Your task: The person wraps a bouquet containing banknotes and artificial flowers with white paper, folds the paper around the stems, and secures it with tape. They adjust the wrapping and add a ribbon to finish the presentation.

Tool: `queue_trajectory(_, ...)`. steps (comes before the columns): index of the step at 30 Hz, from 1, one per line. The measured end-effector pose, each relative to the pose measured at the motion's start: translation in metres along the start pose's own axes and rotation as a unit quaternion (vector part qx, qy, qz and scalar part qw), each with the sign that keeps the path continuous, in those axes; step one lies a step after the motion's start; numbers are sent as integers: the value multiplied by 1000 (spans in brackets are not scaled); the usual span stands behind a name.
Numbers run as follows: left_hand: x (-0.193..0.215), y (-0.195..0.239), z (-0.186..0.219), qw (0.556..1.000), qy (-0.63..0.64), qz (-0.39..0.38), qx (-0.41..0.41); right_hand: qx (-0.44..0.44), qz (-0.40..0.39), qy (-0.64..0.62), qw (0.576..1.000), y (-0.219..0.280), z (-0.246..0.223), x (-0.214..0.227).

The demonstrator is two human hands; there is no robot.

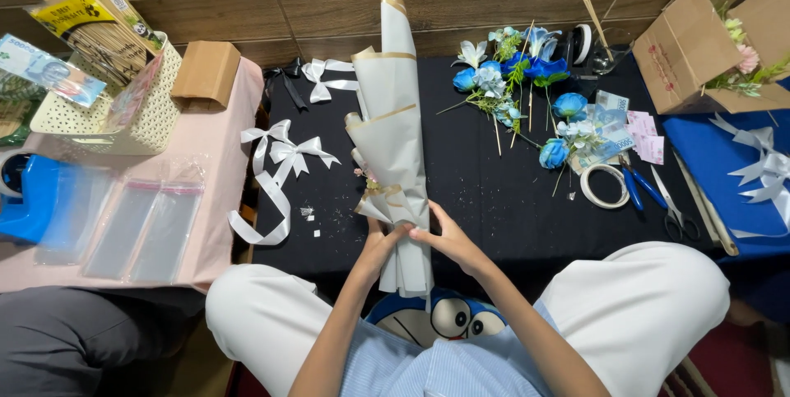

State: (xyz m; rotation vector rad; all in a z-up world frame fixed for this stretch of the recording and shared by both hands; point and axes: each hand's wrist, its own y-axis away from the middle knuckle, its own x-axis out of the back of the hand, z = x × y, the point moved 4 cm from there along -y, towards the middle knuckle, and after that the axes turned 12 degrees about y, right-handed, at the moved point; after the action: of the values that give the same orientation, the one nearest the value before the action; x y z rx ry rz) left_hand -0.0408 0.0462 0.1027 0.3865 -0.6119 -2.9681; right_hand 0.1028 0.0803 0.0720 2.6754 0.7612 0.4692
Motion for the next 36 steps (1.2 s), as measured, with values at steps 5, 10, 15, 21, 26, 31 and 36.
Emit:
queue_trajectory(5,-3,6,6,1000,13,-14,10,7,5,-10,1000,4,-4,-3)
queue_trajectory(10,-6,14,7,999,29,-13,16,10,7,-16,1000,11,-12,-8)
queue_trajectory(15,-10,31,15,998,41,-13,40,10,10,-16,1000,16,-15,-10)
queue_trajectory(21,-16,38,43,995,7,-11,103,19,2,-17,1000,13,-7,-14)
queue_trajectory(26,-10,29,38,997,1,7,81,16,-3,-2,1000,18,-14,-12)
queue_trajectory(31,-4,24,28,996,3,13,87,14,-4,18,1000,16,-13,-13)
queue_trajectory(36,19,-7,-23,998,1,-27,60,7,-3,7,1000,8,-1,-14)
